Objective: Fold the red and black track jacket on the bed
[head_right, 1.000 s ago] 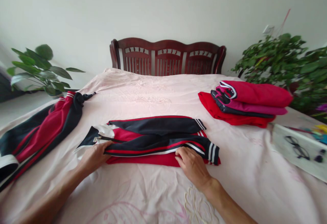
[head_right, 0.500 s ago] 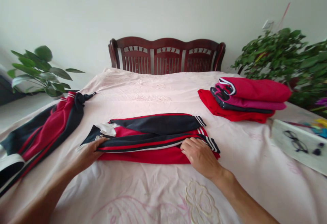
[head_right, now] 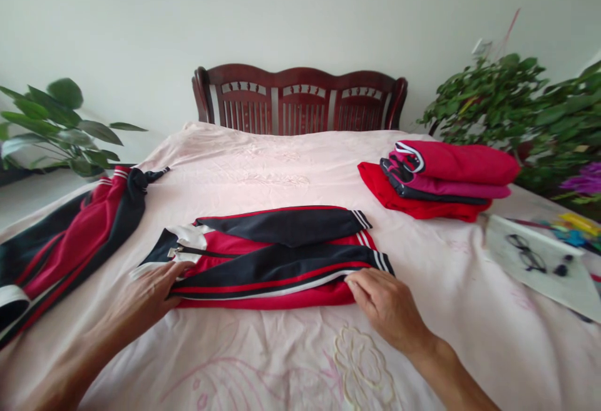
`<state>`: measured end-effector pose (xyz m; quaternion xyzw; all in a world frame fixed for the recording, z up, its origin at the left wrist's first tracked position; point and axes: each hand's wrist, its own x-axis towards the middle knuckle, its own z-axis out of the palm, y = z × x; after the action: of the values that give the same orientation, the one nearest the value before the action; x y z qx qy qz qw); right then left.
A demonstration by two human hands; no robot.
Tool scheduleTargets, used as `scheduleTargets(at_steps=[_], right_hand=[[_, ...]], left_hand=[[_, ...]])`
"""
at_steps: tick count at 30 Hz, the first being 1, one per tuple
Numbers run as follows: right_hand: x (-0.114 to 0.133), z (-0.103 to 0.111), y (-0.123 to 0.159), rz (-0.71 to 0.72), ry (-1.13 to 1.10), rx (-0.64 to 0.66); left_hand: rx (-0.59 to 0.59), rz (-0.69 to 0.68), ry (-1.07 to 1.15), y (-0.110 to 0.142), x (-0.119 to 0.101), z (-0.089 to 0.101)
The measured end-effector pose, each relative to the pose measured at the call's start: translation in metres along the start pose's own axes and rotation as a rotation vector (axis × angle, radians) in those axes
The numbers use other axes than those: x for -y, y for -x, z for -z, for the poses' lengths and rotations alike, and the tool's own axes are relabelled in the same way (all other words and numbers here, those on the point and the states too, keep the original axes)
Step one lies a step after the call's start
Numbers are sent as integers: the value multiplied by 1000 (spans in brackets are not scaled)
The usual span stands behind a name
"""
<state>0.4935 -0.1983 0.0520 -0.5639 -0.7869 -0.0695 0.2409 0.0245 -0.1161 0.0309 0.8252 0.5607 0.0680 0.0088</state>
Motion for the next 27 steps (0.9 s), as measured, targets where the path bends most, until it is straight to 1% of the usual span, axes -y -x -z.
scheduleTargets(at_steps=[2, 3, 4, 6, 8, 9, 11, 15, 16, 19, 20, 21, 22, 24, 25, 27], right_hand=[[-14, 6, -3, -180, 87, -133], [-24, 7, -5, -287, 141, -152], [-34, 7, -5, -400, 185, -132], [-57, 1, -4, -615, 198, -20], [-74, -8, -2, -758, 106, 99], [-80, -12, -1, -791, 47, 136], [-84, -16, -1, -810, -27, 138], [-80, -10, -4, -805, -32, -35], [-80, -9, -4, -811, -35, -50], [-90, -11, 2, -852, -99, 26], [-93, -13, 5, -859, -144, 40], [-95, -15, 8, -849, -202, 28], [-95, -17, 9, -817, -260, -10], [-89, -19, 8, -705, -316, -98], [-84, -20, 6, -650, -301, -117], [-74, -21, 0, -589, -206, -94]], left_hand=[[-165, -72, -33, 8, 3, -1], [-230, -101, -46, 13, 5, -2], [-280, -126, -54, 17, 7, -3], [-324, -168, -56, 26, 9, -6], [-306, -204, -46, 32, 12, -11], [-292, -218, -42, 34, 14, -14], [-283, -228, -44, 35, 18, -19], [-296, -202, -78, 34, 22, -27], [-287, -205, -81, 33, 22, -28], [-259, -224, -80, 33, 21, -29], [-256, -228, -79, 33, 20, -30], [-256, -229, -77, 33, 19, -30], [-258, -230, -73, 34, 18, -30], [-283, -235, -61, 33, 15, -29], [-296, -241, -54, 33, 13, -28], [-313, -271, -34, 33, 8, -25]])
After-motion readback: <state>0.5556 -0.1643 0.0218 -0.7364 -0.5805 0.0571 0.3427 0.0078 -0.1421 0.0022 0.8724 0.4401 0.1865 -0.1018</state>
